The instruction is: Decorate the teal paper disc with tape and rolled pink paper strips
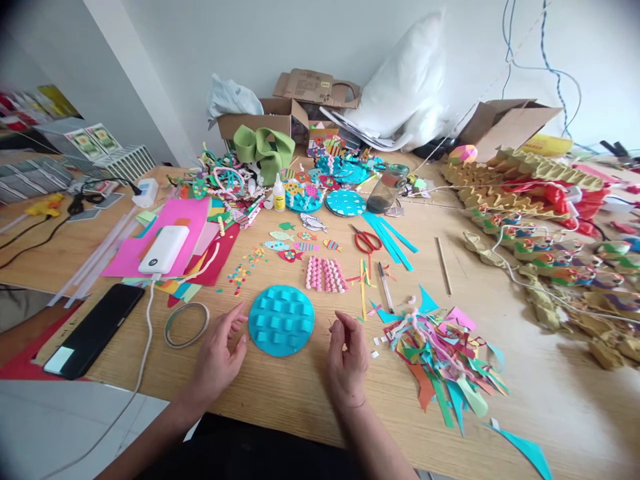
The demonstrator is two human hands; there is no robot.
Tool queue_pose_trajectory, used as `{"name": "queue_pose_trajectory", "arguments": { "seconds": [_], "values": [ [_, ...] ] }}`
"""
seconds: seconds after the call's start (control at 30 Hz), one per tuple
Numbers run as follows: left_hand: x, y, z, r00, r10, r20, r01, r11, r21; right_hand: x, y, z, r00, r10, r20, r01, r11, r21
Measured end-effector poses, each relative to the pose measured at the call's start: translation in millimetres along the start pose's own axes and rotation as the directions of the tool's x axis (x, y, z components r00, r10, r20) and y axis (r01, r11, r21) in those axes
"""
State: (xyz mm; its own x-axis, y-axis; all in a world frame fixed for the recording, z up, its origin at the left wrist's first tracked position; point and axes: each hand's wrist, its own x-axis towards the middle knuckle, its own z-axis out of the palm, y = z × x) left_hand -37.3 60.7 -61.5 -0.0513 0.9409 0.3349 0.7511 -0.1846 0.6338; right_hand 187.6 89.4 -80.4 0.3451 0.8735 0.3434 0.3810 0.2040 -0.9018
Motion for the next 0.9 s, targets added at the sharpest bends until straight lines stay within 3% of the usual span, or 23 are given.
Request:
{"name": "queue_pose_trajectory", "arguments": {
  "seconds": [0.23,0.43,0.57,0.9],
  "values": [
    [-7.9,-3.2,5.5,1.0,0.019,-0.011,-0.019,1.0,0.018,2.2,-2.4,1.5,0.999,-0.037,-0.017,0.037,0.999,-0.019],
    [-8.3,-0.9,5.5,1.0,0.014,0.012,-0.015,0.992,0.125,6.1,-5.9,1.6,0.98,-0.062,0.189,0.105,0.969,-0.225],
    [-8.2,-1.2,7.0,0.999,0.03,0.019,-0.033,0.987,0.158,8.9,-4.5,2.2,0.966,-0.098,0.239,0.18,0.92,-0.349],
    [-8.7,-2.6,7.9,0.999,0.017,0.033,-0.021,0.992,0.123,8.9,-4.4,4.9,0.955,-0.072,0.289,0.158,0.944,-0.289]
  ]
}}
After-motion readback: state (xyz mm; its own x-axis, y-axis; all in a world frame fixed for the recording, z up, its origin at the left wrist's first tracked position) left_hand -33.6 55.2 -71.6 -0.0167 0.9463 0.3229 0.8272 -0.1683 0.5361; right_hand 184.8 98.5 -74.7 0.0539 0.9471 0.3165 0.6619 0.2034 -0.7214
